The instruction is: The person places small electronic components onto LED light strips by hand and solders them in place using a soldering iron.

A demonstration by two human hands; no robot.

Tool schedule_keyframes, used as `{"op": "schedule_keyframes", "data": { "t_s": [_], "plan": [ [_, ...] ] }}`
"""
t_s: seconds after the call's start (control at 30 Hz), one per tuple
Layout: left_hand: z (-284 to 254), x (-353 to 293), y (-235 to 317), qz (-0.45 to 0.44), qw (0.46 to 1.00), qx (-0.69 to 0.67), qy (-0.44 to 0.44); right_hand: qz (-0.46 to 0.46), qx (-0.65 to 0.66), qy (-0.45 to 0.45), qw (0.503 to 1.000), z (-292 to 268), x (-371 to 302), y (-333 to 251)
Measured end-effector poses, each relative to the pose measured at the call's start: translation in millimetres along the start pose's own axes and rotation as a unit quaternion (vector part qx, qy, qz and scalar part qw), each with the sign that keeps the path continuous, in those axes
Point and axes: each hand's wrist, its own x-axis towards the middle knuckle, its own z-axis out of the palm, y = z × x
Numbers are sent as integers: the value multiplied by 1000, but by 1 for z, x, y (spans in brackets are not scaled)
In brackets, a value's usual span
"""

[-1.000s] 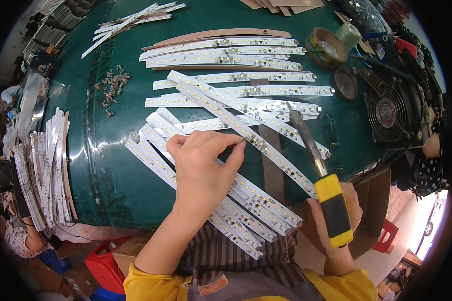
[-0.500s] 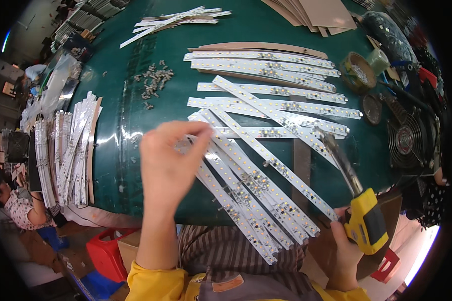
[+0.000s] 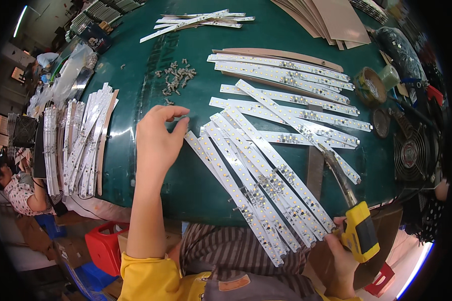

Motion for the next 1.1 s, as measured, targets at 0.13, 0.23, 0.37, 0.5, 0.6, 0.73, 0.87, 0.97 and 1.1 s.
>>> {"op": "schedule_keyframes", "data": {
  "t_s": [0.13, 0.23, 0.37, 0.5, 0.6, 0.73, 0.87, 0.97, 1.1],
  "plan": [
    [-7, 13, -14, -16, 998, 38, 44, -41, -12, 72, 996, -12, -1, 24],
    [-5, 21, -22, -80, 996, -9, 33, -134, -2, 125, 983, -16, 18, 22],
    [1, 18, -23, -76, 997, -11, 22, -143, -150, 155, 966, -4, 41, 7],
    [2, 22, -28, -116, 992, -53, 6, -205, -314, 221, 900, -7, 61, 9],
    [0, 24, -37, -119, 991, -57, 6, -255, -300, 161, 905, 15, 81, -25],
    [-2, 30, -30, -112, 993, -21, -10, -229, -293, 149, 917, 25, 89, -36],
    [-5, 35, -38, -72, 997, -18, -15, -210, -295, 146, 921, 25, 90, -37],
    [-5, 36, -47, -40, 998, -43, -27, -202, -295, 144, 923, 24, 87, -38],
    [2, 39, -39, 18, 999, -33, 32, -164, -266, 127, 941, 23, 78, -42]
  ]
}}
